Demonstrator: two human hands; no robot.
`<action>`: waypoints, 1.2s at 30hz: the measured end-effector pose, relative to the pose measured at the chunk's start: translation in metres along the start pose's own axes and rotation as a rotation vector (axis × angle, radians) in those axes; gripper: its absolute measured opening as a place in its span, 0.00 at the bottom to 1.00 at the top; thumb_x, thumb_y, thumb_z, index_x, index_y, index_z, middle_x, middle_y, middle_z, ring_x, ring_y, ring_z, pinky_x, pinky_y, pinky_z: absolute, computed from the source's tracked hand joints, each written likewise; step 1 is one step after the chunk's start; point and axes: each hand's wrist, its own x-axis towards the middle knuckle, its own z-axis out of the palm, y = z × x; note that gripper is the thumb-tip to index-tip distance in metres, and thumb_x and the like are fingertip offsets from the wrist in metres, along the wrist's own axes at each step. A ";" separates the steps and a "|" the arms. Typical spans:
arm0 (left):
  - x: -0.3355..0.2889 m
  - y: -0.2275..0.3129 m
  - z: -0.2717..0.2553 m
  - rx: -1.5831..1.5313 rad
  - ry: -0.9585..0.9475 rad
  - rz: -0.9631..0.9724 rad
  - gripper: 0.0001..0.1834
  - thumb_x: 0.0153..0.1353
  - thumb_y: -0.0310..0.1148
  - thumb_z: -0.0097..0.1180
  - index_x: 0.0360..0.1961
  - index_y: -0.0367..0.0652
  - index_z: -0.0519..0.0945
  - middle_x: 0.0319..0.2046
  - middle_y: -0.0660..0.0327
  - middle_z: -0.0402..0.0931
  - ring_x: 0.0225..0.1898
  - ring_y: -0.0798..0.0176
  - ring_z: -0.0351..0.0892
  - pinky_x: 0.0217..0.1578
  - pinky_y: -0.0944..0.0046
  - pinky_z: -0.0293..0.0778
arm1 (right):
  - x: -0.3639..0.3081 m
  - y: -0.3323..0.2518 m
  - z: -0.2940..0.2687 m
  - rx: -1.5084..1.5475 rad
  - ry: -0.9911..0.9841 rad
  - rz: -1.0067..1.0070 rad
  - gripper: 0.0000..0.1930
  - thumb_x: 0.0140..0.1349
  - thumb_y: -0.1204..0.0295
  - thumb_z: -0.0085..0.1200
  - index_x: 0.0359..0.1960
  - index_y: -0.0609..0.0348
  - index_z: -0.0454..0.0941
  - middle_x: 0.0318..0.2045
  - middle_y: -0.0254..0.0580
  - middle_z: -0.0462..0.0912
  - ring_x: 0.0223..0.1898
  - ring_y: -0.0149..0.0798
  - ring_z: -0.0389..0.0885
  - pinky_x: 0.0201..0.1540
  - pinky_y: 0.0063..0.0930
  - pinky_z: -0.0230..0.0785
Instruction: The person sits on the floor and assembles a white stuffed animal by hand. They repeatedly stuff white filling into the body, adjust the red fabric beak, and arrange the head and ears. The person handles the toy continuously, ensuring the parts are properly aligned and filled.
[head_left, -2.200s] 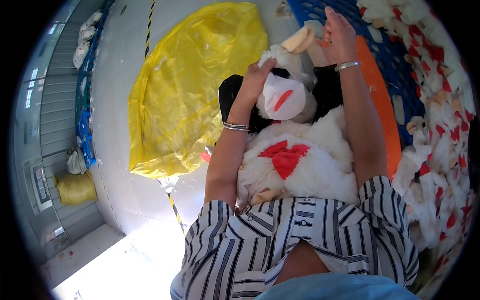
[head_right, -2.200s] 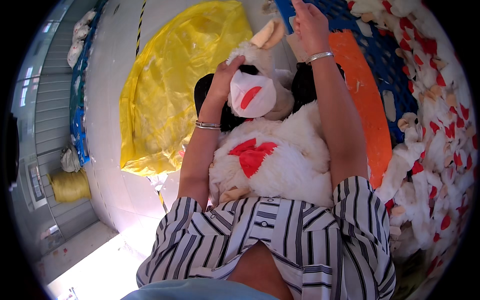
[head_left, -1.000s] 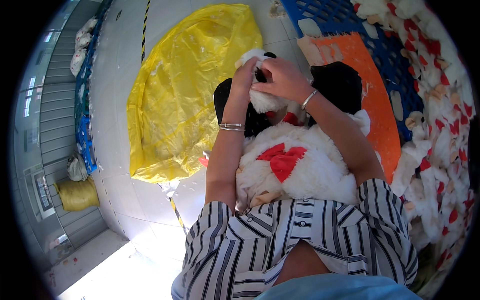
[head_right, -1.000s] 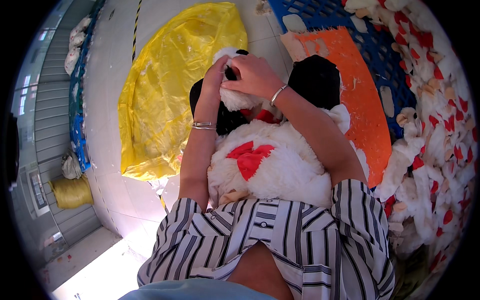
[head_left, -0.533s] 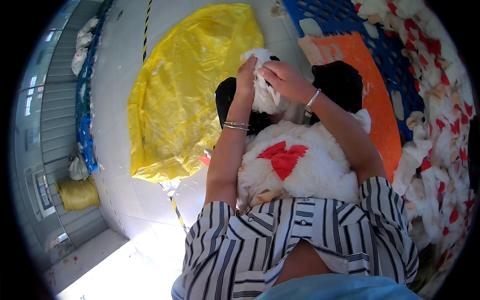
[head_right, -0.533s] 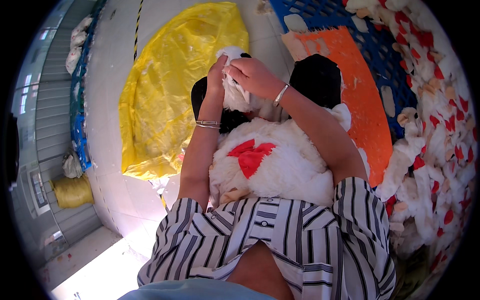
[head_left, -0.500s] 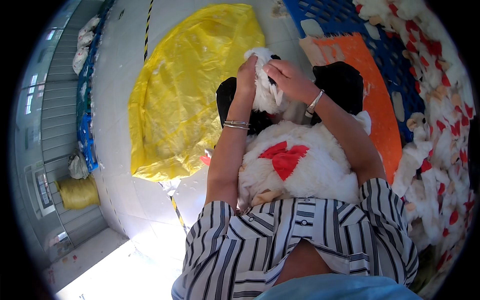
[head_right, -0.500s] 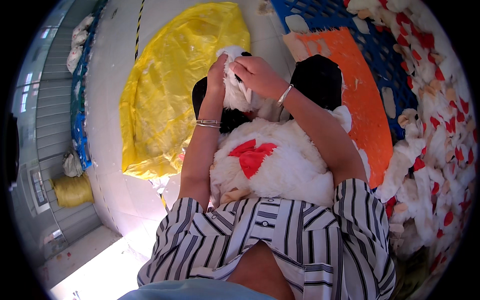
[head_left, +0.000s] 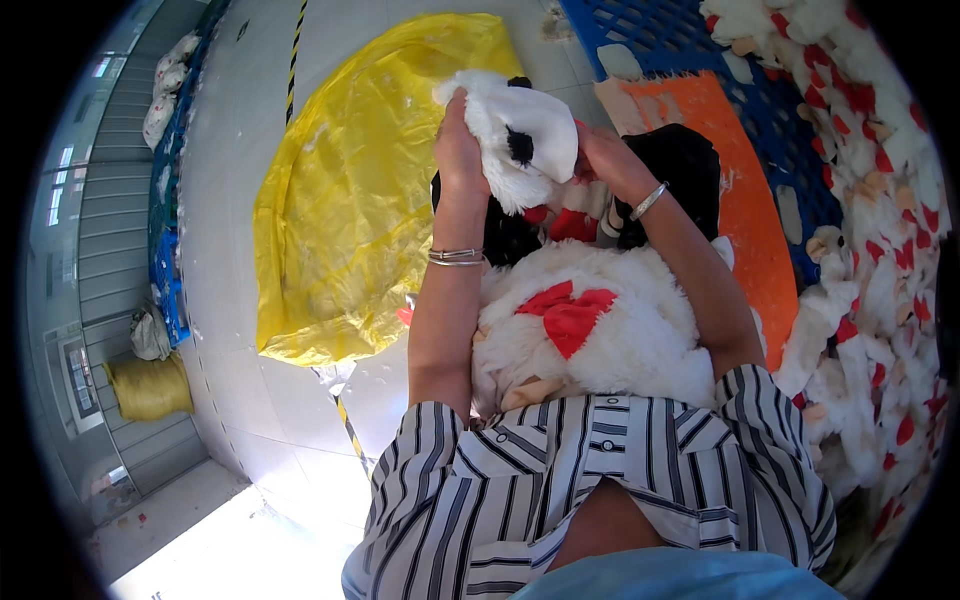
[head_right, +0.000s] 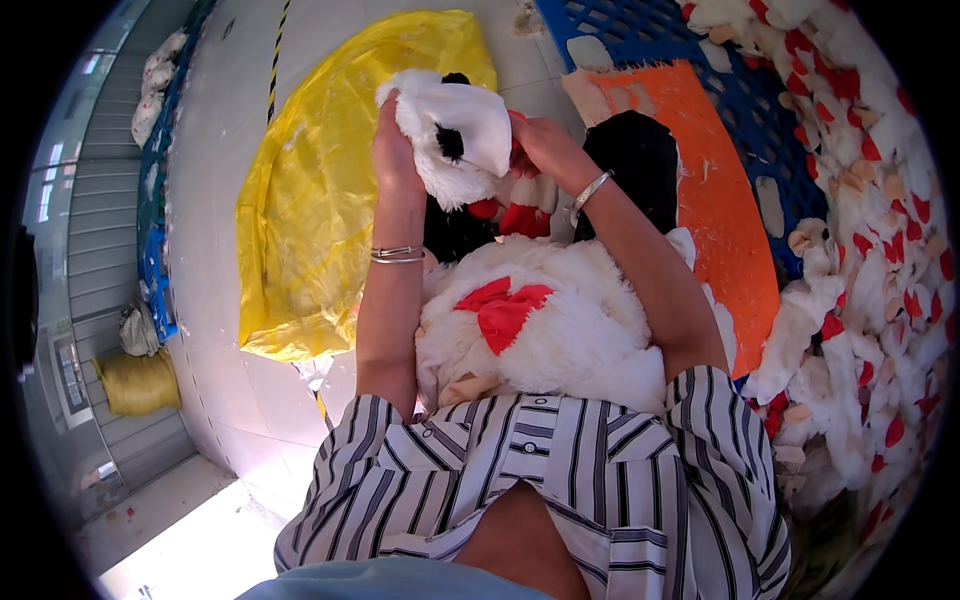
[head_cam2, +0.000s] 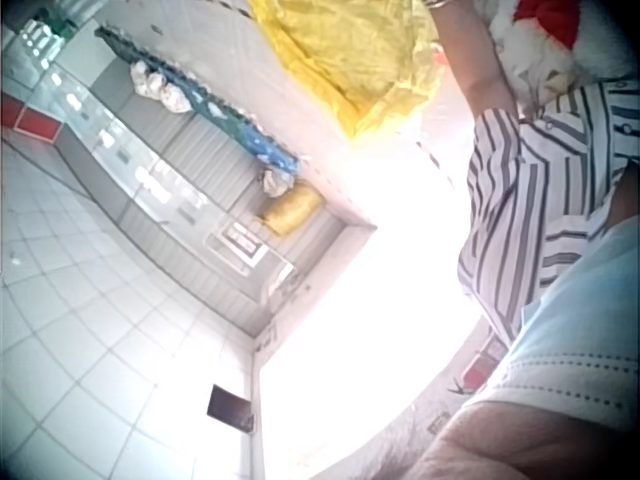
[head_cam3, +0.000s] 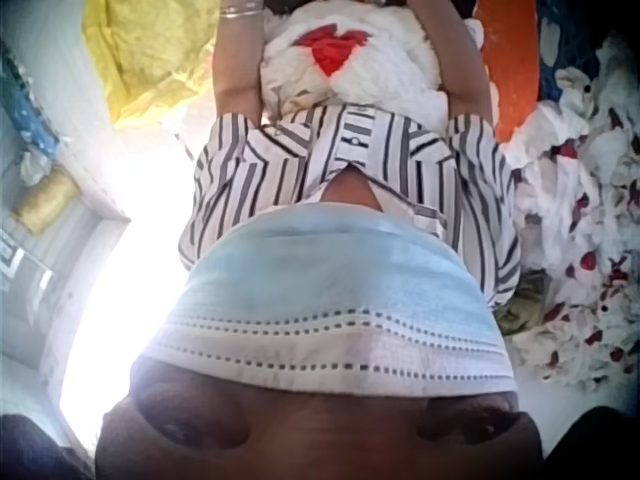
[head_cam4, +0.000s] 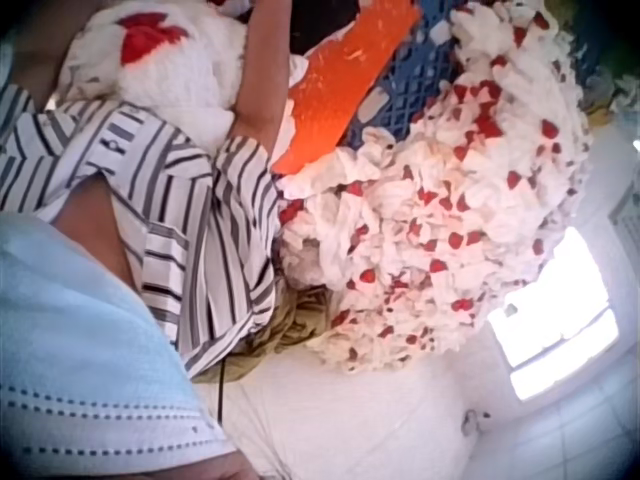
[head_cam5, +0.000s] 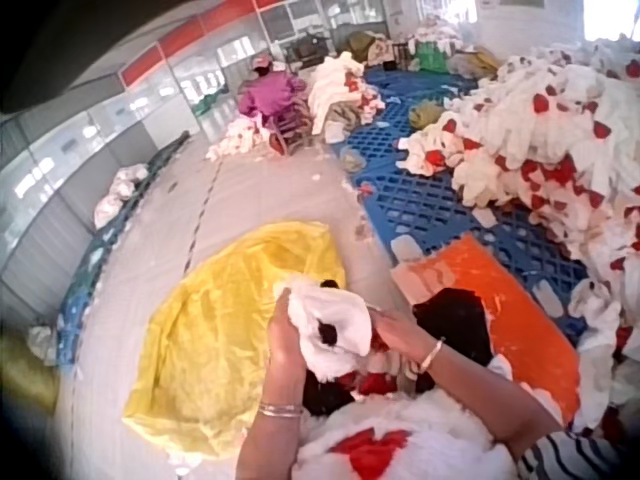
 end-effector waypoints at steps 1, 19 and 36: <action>-0.006 0.000 0.008 0.064 0.020 0.007 0.19 0.70 0.41 0.49 0.47 0.33 0.77 0.40 0.56 0.81 0.41 0.63 0.81 0.44 0.63 0.76 | -0.002 0.000 0.002 -0.030 -0.014 -0.027 0.25 0.68 0.49 0.48 0.32 0.63 0.80 0.20 0.36 0.79 0.20 0.27 0.76 0.27 0.22 0.68; 0.022 0.044 0.050 0.403 -0.303 0.094 0.21 0.66 0.41 0.57 0.52 0.36 0.77 0.43 0.61 0.80 0.44 0.66 0.79 0.46 0.65 0.75 | -0.017 -0.050 -0.032 -0.443 -0.127 -0.318 0.32 0.55 0.50 0.63 0.54 0.62 0.77 0.48 0.42 0.82 0.51 0.37 0.78 0.57 0.28 0.67; -0.007 -0.050 0.001 0.759 -0.204 0.124 0.22 0.59 0.22 0.46 0.57 0.34 0.70 0.44 0.54 0.79 0.43 0.64 0.80 0.45 0.66 0.76 | 0.022 -0.025 -0.064 0.742 0.205 -0.400 0.19 0.74 0.66 0.38 0.60 0.61 0.70 0.54 0.43 0.79 0.54 0.42 0.79 0.54 0.37 0.75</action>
